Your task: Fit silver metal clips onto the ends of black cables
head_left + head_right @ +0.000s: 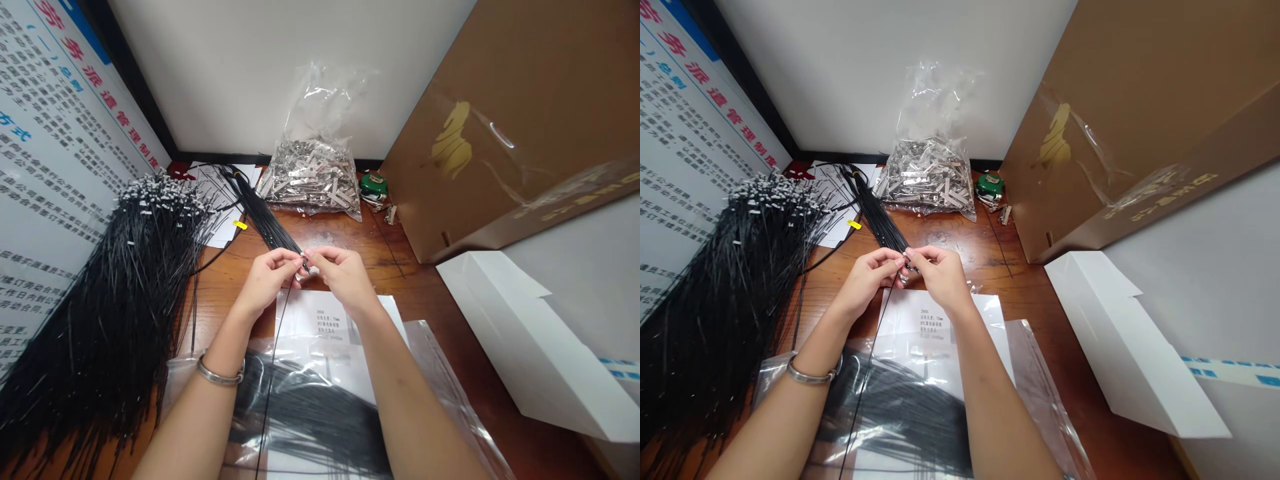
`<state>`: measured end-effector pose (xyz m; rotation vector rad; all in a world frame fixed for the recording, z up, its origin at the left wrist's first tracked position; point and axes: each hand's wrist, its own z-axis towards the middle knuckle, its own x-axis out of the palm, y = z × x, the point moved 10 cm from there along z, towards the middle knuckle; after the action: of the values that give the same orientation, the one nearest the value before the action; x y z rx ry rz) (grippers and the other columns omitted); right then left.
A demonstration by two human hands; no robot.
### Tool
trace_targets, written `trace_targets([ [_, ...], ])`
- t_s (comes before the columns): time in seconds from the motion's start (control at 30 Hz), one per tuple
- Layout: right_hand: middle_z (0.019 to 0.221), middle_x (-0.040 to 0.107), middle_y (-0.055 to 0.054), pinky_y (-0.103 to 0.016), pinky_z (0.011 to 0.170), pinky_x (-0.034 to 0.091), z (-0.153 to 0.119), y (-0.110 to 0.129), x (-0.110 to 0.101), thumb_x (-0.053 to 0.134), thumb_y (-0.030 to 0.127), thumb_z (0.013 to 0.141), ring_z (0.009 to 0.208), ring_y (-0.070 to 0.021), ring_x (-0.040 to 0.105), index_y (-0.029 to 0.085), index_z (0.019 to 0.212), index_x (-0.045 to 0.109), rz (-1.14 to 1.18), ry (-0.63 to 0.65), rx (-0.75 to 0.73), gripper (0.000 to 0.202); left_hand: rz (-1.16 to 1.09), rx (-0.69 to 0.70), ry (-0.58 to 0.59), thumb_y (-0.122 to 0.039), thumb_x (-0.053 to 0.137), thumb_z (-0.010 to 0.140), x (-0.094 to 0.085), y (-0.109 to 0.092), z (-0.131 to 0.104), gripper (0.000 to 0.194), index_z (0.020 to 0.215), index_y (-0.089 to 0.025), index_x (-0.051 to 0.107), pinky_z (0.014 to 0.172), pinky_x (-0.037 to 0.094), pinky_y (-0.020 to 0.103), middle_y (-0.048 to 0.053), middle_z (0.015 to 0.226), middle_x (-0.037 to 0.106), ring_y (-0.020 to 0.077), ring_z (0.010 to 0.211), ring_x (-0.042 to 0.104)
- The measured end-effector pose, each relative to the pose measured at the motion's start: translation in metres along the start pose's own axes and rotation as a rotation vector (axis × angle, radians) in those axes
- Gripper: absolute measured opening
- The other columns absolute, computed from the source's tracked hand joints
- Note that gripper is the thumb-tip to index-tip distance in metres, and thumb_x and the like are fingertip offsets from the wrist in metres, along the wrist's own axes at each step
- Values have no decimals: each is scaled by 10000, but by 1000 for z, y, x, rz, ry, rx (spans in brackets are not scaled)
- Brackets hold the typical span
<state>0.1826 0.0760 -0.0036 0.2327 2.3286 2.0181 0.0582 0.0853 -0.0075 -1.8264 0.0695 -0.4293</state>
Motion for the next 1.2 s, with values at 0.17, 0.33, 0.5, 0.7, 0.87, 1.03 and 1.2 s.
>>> trace_targets([
  [0.17,595,602,1,-255,501,406,0,1,1,754,455,651,538,-103,485,173,701,727,-19,7,-18,288,4,-2,4,-341,766,648,0,0,0,261,748,-128,653,565,473,233,26,666,669,100,565,576],
  [0.33,652,662,-20,-318,585,515,0,-2,7,767,414,639,575,-140,582,182,702,714,93,61,4,247,-2,-8,-6,-338,767,636,0,0,0,256,724,-130,646,556,471,231,22,650,668,98,549,572],
  [0.5,627,672,-20,-313,582,504,-1,10,5,728,355,693,562,-148,592,192,690,714,-25,38,-111,163,-3,-5,-16,-327,764,635,0,-2,-1,240,692,-126,644,550,471,234,27,645,671,95,525,563],
  [0.7,640,664,-24,-283,518,400,-5,20,3,651,314,785,503,-119,493,194,736,724,-286,1,-249,148,7,7,-32,-305,739,648,-4,-3,-1,218,702,-113,653,554,465,234,39,655,679,94,513,572],
  [0.87,701,656,-18,-270,527,370,-9,33,3,637,264,795,506,-96,443,195,721,723,-420,-43,-383,132,2,-3,-51,-303,745,637,-6,-1,-1,221,695,-110,656,555,468,238,42,644,684,100,508,582],
  [1.03,699,660,-16,-260,519,363,-10,34,4,630,235,792,505,-94,442,191,723,729,-459,-30,-415,128,-7,-5,-50,-331,761,628,-5,2,-1,254,694,-109,657,564,476,241,47,643,687,106,521,590],
  [1.2,708,678,-23,-263,529,388,-8,32,3,621,252,795,503,-98,462,192,734,730,-458,-32,-388,138,2,7,-56,-343,769,626,-5,1,0,271,709,-108,665,562,472,230,37,653,680,91,526,578],
])
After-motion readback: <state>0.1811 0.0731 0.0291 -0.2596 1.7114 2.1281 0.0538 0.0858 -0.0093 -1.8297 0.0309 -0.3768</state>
